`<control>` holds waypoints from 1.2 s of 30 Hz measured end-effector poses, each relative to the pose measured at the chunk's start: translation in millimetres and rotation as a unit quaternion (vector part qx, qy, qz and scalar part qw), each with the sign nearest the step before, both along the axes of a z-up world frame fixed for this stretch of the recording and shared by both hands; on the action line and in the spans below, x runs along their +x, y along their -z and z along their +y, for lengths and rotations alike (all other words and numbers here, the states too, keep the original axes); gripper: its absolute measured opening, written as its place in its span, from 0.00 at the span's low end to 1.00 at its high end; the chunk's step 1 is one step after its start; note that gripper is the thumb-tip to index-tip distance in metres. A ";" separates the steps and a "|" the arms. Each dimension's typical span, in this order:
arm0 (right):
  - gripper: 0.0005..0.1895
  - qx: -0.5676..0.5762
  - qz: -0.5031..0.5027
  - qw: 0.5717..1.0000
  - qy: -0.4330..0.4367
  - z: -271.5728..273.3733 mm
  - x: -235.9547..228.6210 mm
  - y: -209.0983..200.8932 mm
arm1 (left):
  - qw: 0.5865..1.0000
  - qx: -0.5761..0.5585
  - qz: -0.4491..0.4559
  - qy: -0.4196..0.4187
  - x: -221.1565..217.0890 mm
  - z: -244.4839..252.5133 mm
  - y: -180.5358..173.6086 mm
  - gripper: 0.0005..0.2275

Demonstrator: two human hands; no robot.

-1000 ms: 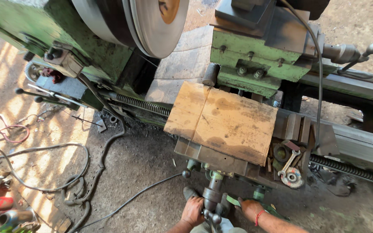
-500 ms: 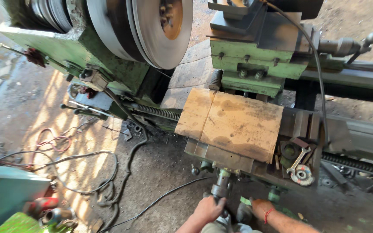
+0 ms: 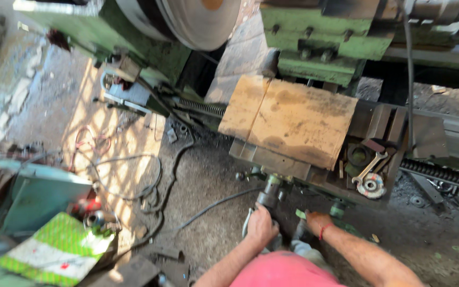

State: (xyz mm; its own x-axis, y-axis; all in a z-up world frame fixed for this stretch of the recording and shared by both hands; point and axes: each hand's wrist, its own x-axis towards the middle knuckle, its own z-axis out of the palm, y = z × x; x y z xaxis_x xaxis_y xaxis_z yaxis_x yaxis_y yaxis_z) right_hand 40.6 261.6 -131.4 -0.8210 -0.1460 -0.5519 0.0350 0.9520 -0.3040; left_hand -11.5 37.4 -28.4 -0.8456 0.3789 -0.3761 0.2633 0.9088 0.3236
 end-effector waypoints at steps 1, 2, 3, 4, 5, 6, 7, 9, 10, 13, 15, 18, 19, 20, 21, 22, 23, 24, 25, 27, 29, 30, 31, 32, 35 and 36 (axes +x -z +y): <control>0.20 -0.001 -0.012 1.000 0.007 0.0 0.4 2.3 | 1.000 0.009 -0.012 -0.006 0.8 -2.0 1.0 0.43; 0.21 -0.001 -0.024 1.000 0.014 0.0 3.8 3.7 | 0.999 0.027 -0.016 -0.019 3.7 -4.5 0.8 0.42; 0.20 0.001 -0.012 1.000 0.006 0.2 2.2 4.7 | 0.998 0.046 -0.015 -0.029 -0.1 -7.1 -0.2 0.42; 0.19 0.003 0.001 1.000 -0.001 0.9 0.8 5.2 | 0.997 0.064 -0.014 -0.038 -2.3 -9.4 -1.7 0.42; 0.18 0.005 0.016 1.000 -0.004 1.6 -2.2 5.9 | 0.996 0.065 -0.026 -0.047 -8.5 -11.5 -2.3 0.38; 0.20 0.006 0.002 1.000 0.001 2.8 -2.8 5.9 | 0.995 0.066 -0.039 -0.056 -12.6 -13.4 -2.6 0.34; 0.22 0.006 -0.010 1.000 0.007 2.7 -1.2 5.2 | 0.995 0.067 -0.050 -0.062 -14.6 -16.1 -3.0 0.31; 0.25 0.004 -0.023 1.000 0.020 2.3 -0.4 4.2 | 0.994 0.065 -0.065 -0.052 -18.4 -21.6 -2.2 0.31; 0.25 0.002 -0.023 0.999 0.026 0.9 -1.7 4.3 | 0.994 0.064 -0.072 -0.046 -22.9 -24.6 -1.0 0.31; 0.25 0.006 -0.042 0.999 0.034 -0.5 0.6 4.5 | 0.991 0.079 -0.101 -0.036 -30.5 -31.6 3.5 0.28; 0.25 0.006 -0.045 0.998 0.034 -0.4 0.4 4.1 | 0.990 0.093 -0.107 -0.021 -34.9 -35.1 4.0 0.28; 0.25 0.001 -0.035 0.999 0.038 0.9 0.0 2.7 | 0.985 0.116 -0.127 -0.004 -39.8 -39.2 0.8 0.26; 0.25 0.003 -0.035 0.999 0.039 -1.0 -0.4 2.9 | 0.983 0.125 -0.137 0.002 -42.9 -42.4 -0.7 0.25; 0.24 0.004 -0.035 0.999 0.041 -2.3 -0.5 3.3 | 0.979 0.146 -0.145 0.004 -45.5 -45.2 -1.6 0.25; 0.23 0.011 -0.027 0.999 0.035 -1.5 0.6 3.4 | 0.974 0.168 -0.153 0.006 -47.2 -46.1 -1.5 0.25; 0.22 0.017 -0.020 0.999 0.029 -2.3 0.2 3.8 | 0.968 0.191 -0.162 0.007 -49.2 -47.7 -1.0 0.24; 0.21 0.026 -0.013 0.999 0.021 -1.2 1.6 4.0 | 0.969 0.196 -0.152 0.013 -49.3 -47.7 0.6 0.24; 0.20 0.027 -0.002 0.999 0.025 -2.1 2.1 4.6 | 0.969 0.201 -0.143 0.019 -51.0 -48.8 2.4 0.24; 0.20 0.030 0.009 0.999 0.025 -2.1 2.7 5.1 | 0.969 0.207 -0.134 0.021 -49.4 -49.2 4.6 0.24; 0.23 0.037 0.017 0.999 0.028 -0.7 4.7 5.3 | 0.973 0.192 -0.121 0.026 -43.4 -48.6 9.2 0.25; 0.32 0.045 0.014 0.999 0.024 -3.8 3.9 3.6 | 0.979 0.170 -0.106 0.031 -43.3 -48.9 12.5 0.26; 0.32 0.055 -0.012 0.998 0.032 -8.1 3.6 1.4 | 0.983 0.154 -0.099 0.035 -47.0 -47.7 14.1 0.26; 0.32 0.065 -0.038 0.997 0.027 -9.9 1.5 -2.1 | 0.986 0.138 -0.091 0.026 -44.6 -47.4 14.6 0.27; 0.31 0.077 -0.063 0.995 0.023 -14.0 -1.4 -5.2 | 0.984 0.150 -0.090 0.021 -43.1 -47.1 15.3 0.26; 0.32 0.078 -0.104 0.991 0.027 -18.8 -8.2 -13.0 | 0.975 0.181 -0.124 -0.017 -34.2 -39.5 20.5 0.18; 0.33 0.078 -0.123 0.989 0.031 -21.5 -11.8 -14.1 | 0.977 0.146 -0.157 -0.009 -37.1 -35.9 23.0 0.17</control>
State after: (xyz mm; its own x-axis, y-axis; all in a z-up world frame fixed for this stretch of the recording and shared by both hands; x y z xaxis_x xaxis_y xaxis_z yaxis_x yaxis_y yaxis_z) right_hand 28.9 240.1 -117.4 -0.6644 0.0027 -0.7474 0.1488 0.9804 -0.1288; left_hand -48.6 1.5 -51.4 -0.7133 0.4947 -0.4965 0.0937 0.7694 0.6319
